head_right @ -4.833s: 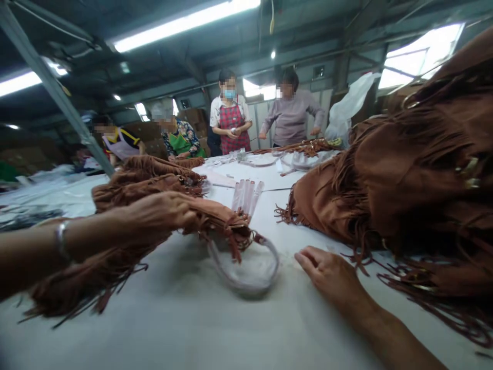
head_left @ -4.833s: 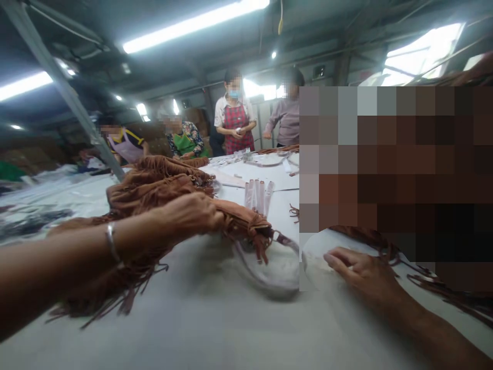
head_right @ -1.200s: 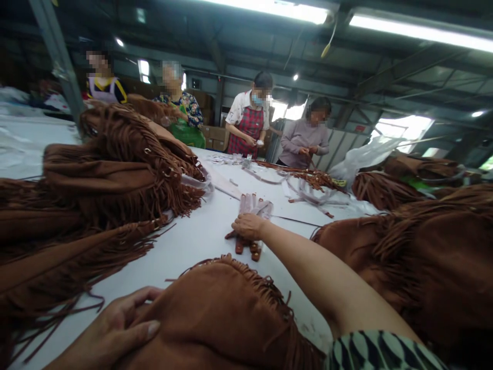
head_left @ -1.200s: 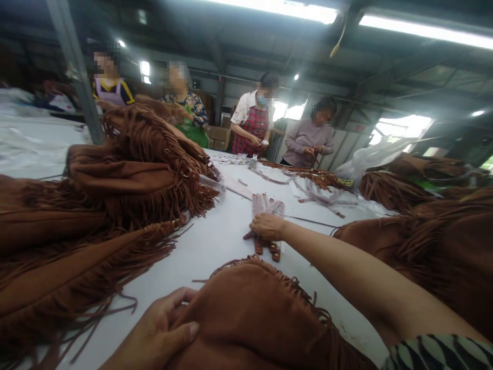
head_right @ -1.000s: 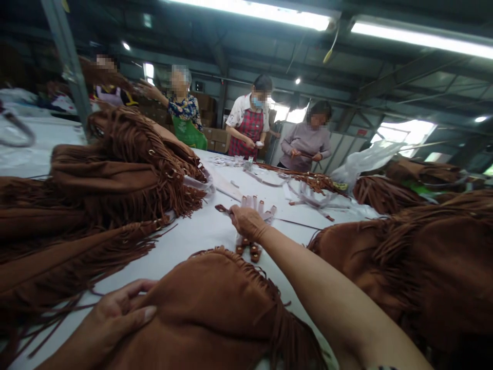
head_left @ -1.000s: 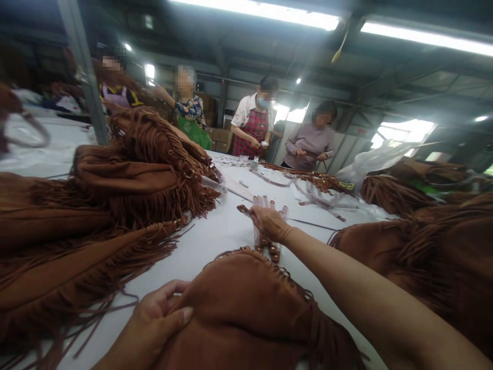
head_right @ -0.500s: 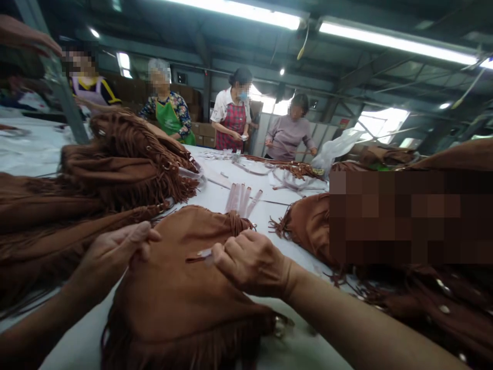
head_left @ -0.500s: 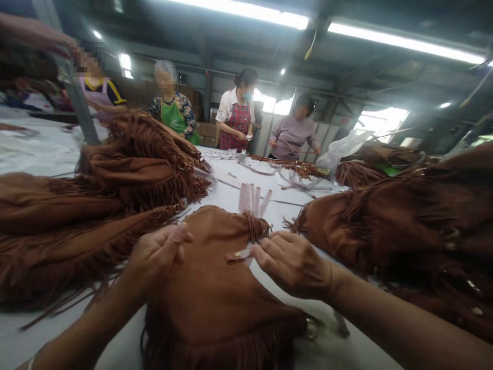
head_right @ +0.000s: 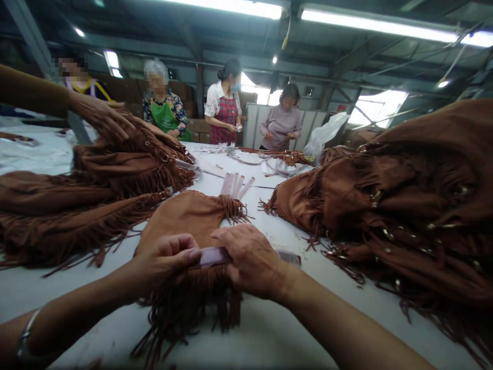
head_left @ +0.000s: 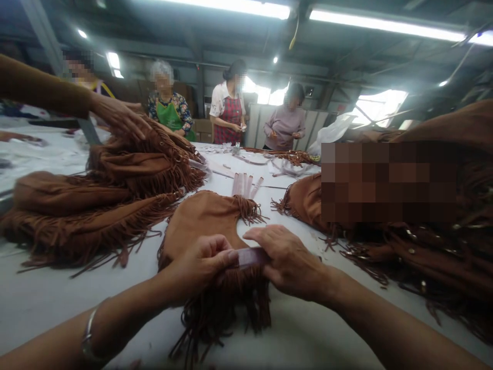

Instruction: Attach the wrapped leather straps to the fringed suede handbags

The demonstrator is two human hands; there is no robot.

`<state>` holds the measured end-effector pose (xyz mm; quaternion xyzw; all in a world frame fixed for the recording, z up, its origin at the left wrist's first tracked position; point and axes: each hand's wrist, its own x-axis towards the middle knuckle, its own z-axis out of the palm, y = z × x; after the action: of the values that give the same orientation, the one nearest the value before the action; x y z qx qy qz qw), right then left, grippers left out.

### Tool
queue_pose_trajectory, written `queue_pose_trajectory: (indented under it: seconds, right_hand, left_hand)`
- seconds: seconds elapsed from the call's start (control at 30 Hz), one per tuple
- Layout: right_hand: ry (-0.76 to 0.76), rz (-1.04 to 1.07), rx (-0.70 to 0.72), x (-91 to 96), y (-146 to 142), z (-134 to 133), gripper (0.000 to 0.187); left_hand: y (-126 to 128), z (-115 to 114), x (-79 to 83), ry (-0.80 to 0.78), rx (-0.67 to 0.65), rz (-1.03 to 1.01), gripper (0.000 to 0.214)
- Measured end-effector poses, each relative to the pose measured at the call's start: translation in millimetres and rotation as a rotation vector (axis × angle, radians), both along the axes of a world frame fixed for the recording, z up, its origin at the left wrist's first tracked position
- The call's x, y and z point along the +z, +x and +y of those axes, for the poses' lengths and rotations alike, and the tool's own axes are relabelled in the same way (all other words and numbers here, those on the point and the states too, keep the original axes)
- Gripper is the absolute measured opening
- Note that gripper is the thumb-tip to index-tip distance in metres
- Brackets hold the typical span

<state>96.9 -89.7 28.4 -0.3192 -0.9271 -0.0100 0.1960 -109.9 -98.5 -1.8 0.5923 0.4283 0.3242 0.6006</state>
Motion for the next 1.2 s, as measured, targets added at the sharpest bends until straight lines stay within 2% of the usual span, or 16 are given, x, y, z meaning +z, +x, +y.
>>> queue_pose_trajectory:
  seconds: [0.07, 0.13, 0.2, 0.27, 0.33, 0.4, 0.57, 0.67, 0.8, 0.87, 0.93, 0.97, 1.03, 1.07, 1.13, 1.2]
  right_hand:
    - [-0.323, 0.025, 0.015, 6.8, 0, -7, 0.05]
    - [-0.522, 0.015, -0.009, 11.3, -3, -13, 0.036]
    - [-0.602, 0.03, -0.058, 11.4, -5, -14, 0.021]
    - [-0.689, 0.096, -0.053, 7.8, -4, -12, 0.021]
    - [-0.848, 0.176, 0.019, 2.5, 1, -9, 0.019]
    - [-0.981, 0.263, 0.053, -2.8, 9, -6, 0.019]
    - [-1.2, 0.419, 0.021, -13.7, 26, -3, 0.025]
    - [-1.273, 0.453, 0.018, -16.9, 31, -2, 0.024]
    - [-1.232, 0.482, 0.048, -17.3, 37, 6, 0.022]
    - [-1.06, 0.428, -0.015, -19.8, 46, 17, 0.023]
    - [-0.739, 0.275, -0.191, -27.6, 58, 33, 0.022]
    - [-0.569, 0.176, -0.306, -33.9, 66, 42, 0.022]
    - [-0.339, 0.003, -0.502, -51.3, 80, 57, 0.024]
    - [-0.309, -0.048, -0.557, -61.6, 86, 62, 0.026]
    - [-0.361, -0.079, -0.565, -81.9, 93, 68, 0.028]
    - [-0.43, -0.068, -0.516, -97.8, 95, 67, 0.025]
  left_hand:
    - [4, -1, -0.3, 0.093, 0.015, 0.054, 0.038]
    - [10, -2, 2.4, 0.13, 0.03, 0.074, 0.038]
    - [16, -4, 6.0, 0.113, 0.021, 0.036, 0.039]
    - [20, -4, 8.2, 0.036, -0.028, -0.028, 0.039]
    - [23, -4, 8.1, -0.056, -0.071, -0.077, 0.036]
    - [24, -4, 7.0, -0.107, -0.065, -0.104, 0.034]
    - [34, -2, 6.4, -0.162, -0.023, -0.109, 0.035]
    - [44, 3, 6.0, -0.16, -0.012, -0.094, 0.035]
    - [57, 14, 1.9, -0.038, 0.043, 0.004, 0.035]
    - [63, 16, -2.0, 0.218, 0.143, 0.179, 0.029]
    - [70, 13, -8.4, 0.605, 0.221, 0.408, 0.023]
    - [74, 10, -12.9, 0.795, 0.201, 0.529, 0.023]
    - [84, 4, -25.0, 1.073, 0.031, 0.764, 0.029]
    - [91, 2, -32.4, 1.145, -0.089, 0.879, 0.031]
    - [104, 2, -48.5, 1.179, -0.281, 1.091, 0.037]
    - [115, 8, -62.6, 1.132, -0.332, 1.232, 0.041]
